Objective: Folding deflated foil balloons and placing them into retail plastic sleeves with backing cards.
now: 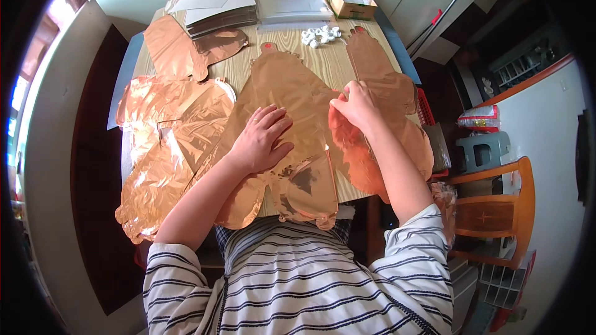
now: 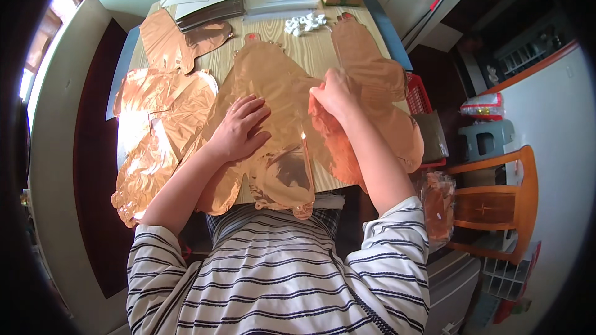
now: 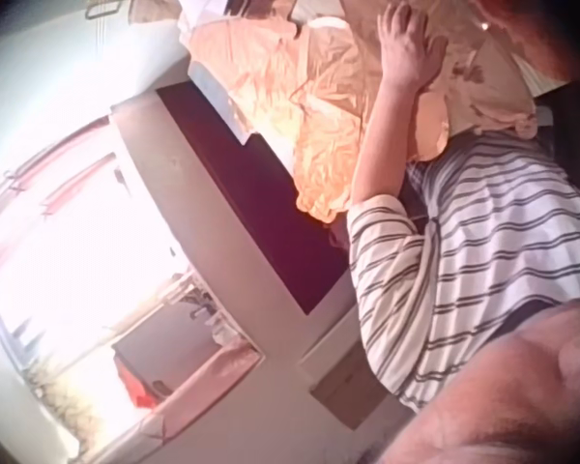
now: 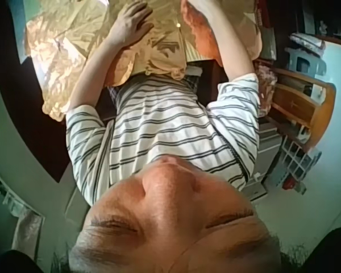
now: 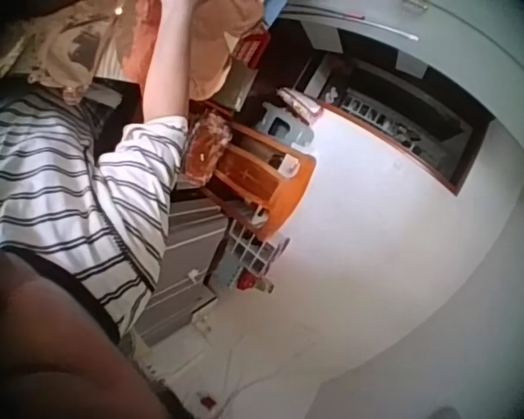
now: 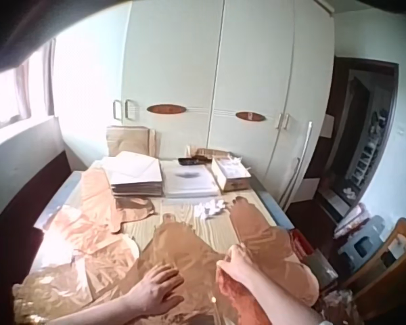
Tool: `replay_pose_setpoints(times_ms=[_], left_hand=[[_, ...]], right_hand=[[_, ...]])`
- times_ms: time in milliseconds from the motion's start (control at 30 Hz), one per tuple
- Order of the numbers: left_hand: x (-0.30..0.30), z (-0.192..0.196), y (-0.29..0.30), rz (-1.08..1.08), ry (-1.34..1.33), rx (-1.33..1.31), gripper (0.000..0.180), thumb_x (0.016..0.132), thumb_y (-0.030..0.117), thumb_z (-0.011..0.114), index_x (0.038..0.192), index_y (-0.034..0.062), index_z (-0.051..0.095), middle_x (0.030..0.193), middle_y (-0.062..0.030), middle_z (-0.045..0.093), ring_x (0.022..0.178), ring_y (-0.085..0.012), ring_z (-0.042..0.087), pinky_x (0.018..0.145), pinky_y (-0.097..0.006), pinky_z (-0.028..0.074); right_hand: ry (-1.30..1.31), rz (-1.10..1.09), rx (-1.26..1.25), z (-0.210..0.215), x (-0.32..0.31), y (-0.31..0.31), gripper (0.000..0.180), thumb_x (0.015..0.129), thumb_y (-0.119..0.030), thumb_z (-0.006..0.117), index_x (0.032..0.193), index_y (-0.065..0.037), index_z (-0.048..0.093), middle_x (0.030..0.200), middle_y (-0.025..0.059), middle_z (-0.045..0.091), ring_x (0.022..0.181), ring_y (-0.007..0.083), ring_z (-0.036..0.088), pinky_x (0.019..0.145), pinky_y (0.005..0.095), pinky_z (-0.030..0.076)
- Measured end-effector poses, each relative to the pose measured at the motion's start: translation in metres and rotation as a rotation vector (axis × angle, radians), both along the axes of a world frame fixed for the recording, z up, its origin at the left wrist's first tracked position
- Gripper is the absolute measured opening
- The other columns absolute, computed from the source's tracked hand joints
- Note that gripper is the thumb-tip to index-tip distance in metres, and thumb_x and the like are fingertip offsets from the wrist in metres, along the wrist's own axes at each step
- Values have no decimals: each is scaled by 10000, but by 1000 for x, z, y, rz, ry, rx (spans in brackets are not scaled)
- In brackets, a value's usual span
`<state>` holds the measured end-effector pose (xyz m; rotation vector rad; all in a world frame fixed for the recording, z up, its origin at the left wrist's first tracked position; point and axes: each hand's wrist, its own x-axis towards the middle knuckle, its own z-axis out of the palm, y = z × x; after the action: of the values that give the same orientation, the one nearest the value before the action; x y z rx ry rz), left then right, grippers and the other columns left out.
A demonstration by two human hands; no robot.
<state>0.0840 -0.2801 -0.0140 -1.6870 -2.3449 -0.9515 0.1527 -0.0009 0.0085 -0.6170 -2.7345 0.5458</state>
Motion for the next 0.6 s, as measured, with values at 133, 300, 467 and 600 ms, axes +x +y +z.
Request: replay_pose_setpoints(times_ms=[133, 300, 467, 600], left_hand=[[0, 0, 0, 2, 0, -1, 546, 802, 276, 754, 1273, 32, 623, 1365, -198, 560, 1328, -407, 480, 1135, -512, 369], [0, -2, -2, 17, -3, -1, 547, 801, 277, 755, 1275, 37, 626, 1370, -195, 560, 1337, -403, 475, 1138, -511, 366], [1, -5, 0, 28, -21, -7, 535, 810, 284, 752, 1274, 42, 637, 1384, -188, 558, 1347, -397, 471, 1147, -508, 359], [1, -3, -1, 32, -5, -15, 535, 817, 296, 751, 1276, 44, 641, 1395, -186, 555, 1350, -394, 470, 1155, -507, 353]], right_hand=[[-245, 30, -250, -1, -10, 18, 244, 796, -239, 769, 843, -28, 657, 832, 131, 699, 846, 298, 691, 774, 417, 538], [28, 79, -41, -4, -8, -6, 146, 812, -149, 730, 830, -41, 634, 812, 122, 700, 744, 238, 691, 678, 377, 534], [194, 336, -970, 14, 6, -44, 116, 874, -87, 708, 981, -54, 676, 894, 133, 733, 802, 243, 721, 716, 327, 554], [266, 379, -622, -5, 7, -32, 178, 907, -80, 677, 1082, -51, 688, 1013, 118, 741, 859, 275, 718, 779, 330, 563]])
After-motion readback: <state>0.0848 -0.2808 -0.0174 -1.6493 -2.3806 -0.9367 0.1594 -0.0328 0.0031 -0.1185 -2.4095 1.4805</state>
